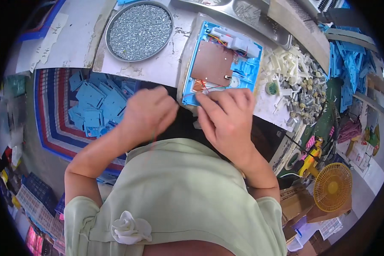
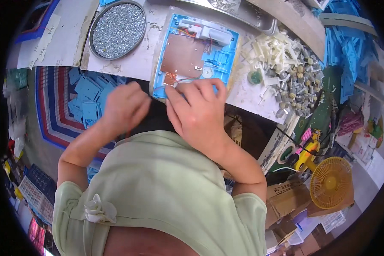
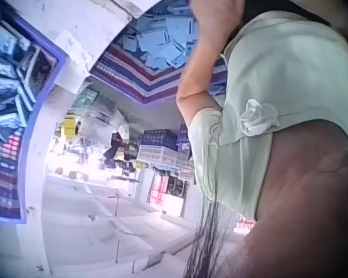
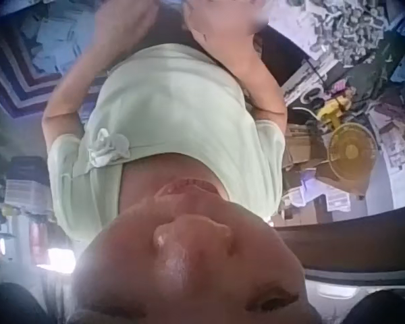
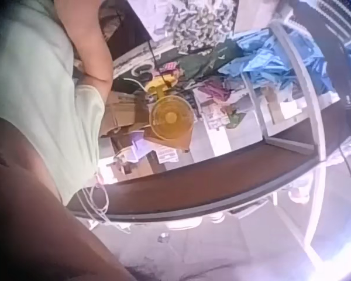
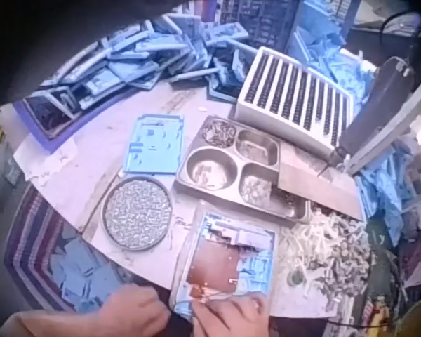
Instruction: The person is assembling an electronic component, which involves soldering wires to a small speaker and circuit board inside a blue plastic casing, and then using an electric screwdriver to secure the housing.
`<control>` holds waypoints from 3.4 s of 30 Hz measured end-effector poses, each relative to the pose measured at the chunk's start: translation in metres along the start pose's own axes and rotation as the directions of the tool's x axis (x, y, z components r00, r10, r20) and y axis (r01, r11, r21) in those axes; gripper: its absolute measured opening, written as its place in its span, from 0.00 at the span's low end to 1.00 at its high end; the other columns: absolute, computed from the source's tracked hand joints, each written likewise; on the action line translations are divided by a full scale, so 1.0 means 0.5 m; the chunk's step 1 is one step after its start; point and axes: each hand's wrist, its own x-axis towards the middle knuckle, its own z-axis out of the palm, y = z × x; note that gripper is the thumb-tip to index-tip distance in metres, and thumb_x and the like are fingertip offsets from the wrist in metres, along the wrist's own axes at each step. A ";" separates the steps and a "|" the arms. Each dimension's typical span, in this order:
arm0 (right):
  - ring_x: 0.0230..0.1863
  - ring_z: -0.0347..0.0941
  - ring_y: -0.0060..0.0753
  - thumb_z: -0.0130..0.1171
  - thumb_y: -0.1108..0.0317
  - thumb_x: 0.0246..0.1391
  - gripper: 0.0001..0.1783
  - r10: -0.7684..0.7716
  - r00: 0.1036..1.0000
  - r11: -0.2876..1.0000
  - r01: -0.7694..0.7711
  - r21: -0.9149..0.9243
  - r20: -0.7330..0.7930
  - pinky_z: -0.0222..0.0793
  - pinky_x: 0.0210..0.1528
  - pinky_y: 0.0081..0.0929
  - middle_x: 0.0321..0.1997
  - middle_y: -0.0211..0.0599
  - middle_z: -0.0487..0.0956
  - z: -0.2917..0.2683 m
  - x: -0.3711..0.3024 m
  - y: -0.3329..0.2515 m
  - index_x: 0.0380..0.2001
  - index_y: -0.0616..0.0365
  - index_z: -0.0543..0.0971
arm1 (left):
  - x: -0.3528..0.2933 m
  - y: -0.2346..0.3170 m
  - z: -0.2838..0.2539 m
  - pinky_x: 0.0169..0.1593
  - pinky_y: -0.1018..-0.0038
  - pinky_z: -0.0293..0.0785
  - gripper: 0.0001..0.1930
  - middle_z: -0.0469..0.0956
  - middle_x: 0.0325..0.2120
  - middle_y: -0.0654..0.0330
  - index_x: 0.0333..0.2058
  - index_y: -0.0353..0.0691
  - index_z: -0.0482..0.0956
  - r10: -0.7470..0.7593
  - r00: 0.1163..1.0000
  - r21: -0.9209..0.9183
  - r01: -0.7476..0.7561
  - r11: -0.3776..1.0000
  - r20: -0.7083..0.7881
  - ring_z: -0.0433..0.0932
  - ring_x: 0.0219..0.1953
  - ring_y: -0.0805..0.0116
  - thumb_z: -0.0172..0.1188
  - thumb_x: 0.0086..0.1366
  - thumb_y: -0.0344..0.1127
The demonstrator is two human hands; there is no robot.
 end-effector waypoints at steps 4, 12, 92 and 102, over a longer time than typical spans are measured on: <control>0.42 0.72 0.39 0.71 0.63 0.47 0.14 0.054 0.997 0.990 -0.048 0.134 -0.045 0.60 0.51 0.43 0.33 0.31 0.78 0.025 0.007 -0.013 0.36 0.55 0.80 | -0.018 0.026 0.021 0.34 0.63 0.73 0.07 0.74 0.29 0.61 0.37 0.43 0.78 0.124 0.974 -0.132 -0.100 0.986 0.191 0.78 0.31 0.60 0.61 0.59 0.34; 0.42 0.69 0.38 0.74 0.62 0.42 0.18 0.002 1.000 1.000 -0.001 0.023 -0.024 0.59 0.50 0.42 0.39 0.29 0.77 0.037 -0.011 -0.002 0.39 0.52 0.82 | -0.008 0.011 -0.006 0.37 0.67 0.73 0.07 0.74 0.28 0.62 0.36 0.43 0.77 0.217 0.909 -0.034 -0.219 0.975 0.355 0.79 0.31 0.61 0.59 0.59 0.35; 0.46 0.71 0.43 0.70 0.73 0.45 0.11 -0.090 0.985 0.987 0.069 0.144 0.145 0.68 0.50 0.39 0.38 0.28 0.81 -0.090 0.004 0.160 0.35 0.51 0.82 | 0.093 -0.053 -0.030 0.33 0.67 0.73 0.17 0.73 0.32 0.59 0.39 0.43 0.85 0.237 0.967 -0.315 -0.197 0.928 0.091 0.75 0.31 0.60 0.76 0.48 0.29; 0.46 0.73 0.45 0.74 0.72 0.35 0.20 -0.202 0.968 0.973 0.181 0.144 0.147 0.69 0.49 0.43 0.41 0.29 0.82 -0.090 0.011 0.159 0.36 0.53 0.82 | 0.087 -0.047 -0.027 0.33 0.67 0.72 0.14 0.73 0.32 0.60 0.37 0.43 0.85 0.196 0.978 -0.342 -0.161 0.926 0.070 0.76 0.31 0.61 0.75 0.50 0.29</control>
